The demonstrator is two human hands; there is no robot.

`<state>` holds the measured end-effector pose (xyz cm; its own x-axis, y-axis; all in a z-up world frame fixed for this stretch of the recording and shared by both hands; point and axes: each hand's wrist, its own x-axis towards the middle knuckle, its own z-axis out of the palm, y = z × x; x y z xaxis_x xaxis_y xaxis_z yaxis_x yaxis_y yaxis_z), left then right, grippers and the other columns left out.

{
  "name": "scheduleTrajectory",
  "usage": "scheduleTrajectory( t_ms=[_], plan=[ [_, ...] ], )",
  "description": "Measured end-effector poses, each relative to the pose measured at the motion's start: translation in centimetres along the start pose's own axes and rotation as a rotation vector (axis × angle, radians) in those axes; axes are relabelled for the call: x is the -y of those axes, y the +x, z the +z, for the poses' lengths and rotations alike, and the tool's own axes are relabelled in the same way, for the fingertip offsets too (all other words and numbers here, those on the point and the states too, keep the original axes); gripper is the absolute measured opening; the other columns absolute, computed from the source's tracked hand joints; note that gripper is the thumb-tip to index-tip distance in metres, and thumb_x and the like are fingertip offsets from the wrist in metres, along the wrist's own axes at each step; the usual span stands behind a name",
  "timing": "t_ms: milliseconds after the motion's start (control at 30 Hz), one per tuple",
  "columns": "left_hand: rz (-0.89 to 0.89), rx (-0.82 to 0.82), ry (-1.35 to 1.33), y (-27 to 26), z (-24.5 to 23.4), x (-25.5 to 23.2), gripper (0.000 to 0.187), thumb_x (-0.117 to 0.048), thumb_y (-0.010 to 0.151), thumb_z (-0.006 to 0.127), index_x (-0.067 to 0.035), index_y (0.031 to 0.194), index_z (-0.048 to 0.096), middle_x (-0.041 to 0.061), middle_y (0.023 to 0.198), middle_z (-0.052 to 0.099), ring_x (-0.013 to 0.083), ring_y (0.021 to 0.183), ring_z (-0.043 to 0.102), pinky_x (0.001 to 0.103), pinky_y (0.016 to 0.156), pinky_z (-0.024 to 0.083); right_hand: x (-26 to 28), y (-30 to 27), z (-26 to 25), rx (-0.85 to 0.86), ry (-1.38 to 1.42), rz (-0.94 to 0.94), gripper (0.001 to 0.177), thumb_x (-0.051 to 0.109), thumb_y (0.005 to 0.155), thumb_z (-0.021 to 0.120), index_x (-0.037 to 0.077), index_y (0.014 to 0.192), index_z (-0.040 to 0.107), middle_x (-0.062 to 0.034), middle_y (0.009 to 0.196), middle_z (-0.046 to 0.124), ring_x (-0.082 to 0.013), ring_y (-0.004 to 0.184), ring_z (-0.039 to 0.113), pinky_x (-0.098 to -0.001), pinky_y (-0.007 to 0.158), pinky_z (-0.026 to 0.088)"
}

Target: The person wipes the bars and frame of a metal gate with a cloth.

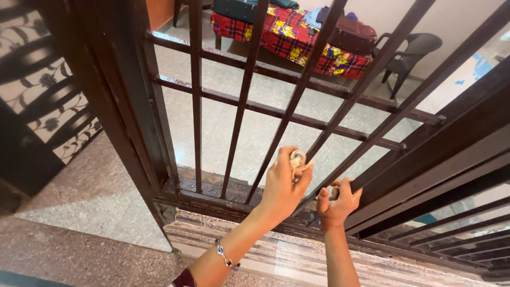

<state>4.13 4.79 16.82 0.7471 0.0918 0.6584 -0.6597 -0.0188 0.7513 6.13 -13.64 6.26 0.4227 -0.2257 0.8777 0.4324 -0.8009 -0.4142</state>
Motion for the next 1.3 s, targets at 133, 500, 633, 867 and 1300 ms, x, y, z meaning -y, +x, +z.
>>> scheduleTrajectory(
  t_ms=[133, 500, 633, 867, 1300],
  plan=[
    [0.013, -0.016, -0.105, 3.2, 1.3, -1.6, 0.029, -0.015, 0.096, 0.070, 0.003, 0.111, 0.052, 0.014, 0.085, 0.068, 0.0242, 0.068, 0.070, 0.034, 0.057, 0.053, 0.1, 0.0, 0.1, -0.012, 0.021, -0.009, 0.063, 0.062, 0.097, 0.059, 0.000, 0.088, 0.061, -0.0093, 0.096, 0.047, -0.0112, 0.059, 0.036, -0.0273, 0.052, 0.030],
    [-0.205, 0.239, 0.006, 1.0, -1.3, 2.1, 0.028, -0.024, 0.092, 0.066, -0.002, 0.080, 0.052, 0.011, 0.059, 0.055, 0.0220, 0.052, 0.057, 0.036, 0.052, 0.045, 0.0, -0.1, 0.2, -0.031, -0.001, -0.016, 0.063, 0.064, 0.096, 0.057, 0.001, 0.089, 0.061, -0.0083, 0.096, 0.046, -0.0091, 0.058, 0.035, -0.0263, 0.052, 0.030],
    [-0.356, 0.242, 0.051, -2.1, -1.3, 4.8, 0.026, -0.023, 0.088, 0.067, -0.004, 0.075, 0.054, 0.011, 0.059, 0.058, 0.0246, 0.052, 0.061, 0.037, 0.052, 0.047, 0.0, 0.0, 0.4, -0.031, 0.019, -0.011, 0.068, 0.066, 0.096, 0.057, -0.002, 0.095, 0.060, -0.0066, 0.097, 0.048, -0.0074, 0.058, 0.037, -0.0249, 0.052, 0.032],
    [-0.336, 0.151, 0.366, -9.2, -1.6, 10.2, 0.027, -0.025, 0.091, 0.072, -0.003, 0.088, 0.056, 0.019, 0.078, 0.068, 0.0400, 0.076, 0.068, 0.047, 0.065, 0.053, 0.0, -0.2, 0.3, -0.027, 0.031, 0.007, 0.065, 0.066, 0.095, 0.057, 0.002, 0.084, 0.057, -0.0077, 0.092, 0.045, -0.0096, 0.059, 0.038, -0.0269, 0.053, 0.031],
    [-0.447, -0.043, -0.211, -9.2, -5.6, 0.9, 0.023, -0.001, 0.097, 0.061, -0.006, 0.119, 0.063, 0.010, 0.095, 0.072, 0.0155, 0.077, 0.068, 0.026, 0.063, 0.058, -0.3, -0.2, 0.2, -0.043, -0.059, -0.117, 0.062, 0.064, 0.102, 0.054, 0.003, 0.090, 0.060, -0.0063, 0.091, 0.046, -0.0162, 0.075, 0.044, -0.0313, 0.066, 0.036]
  ],
)
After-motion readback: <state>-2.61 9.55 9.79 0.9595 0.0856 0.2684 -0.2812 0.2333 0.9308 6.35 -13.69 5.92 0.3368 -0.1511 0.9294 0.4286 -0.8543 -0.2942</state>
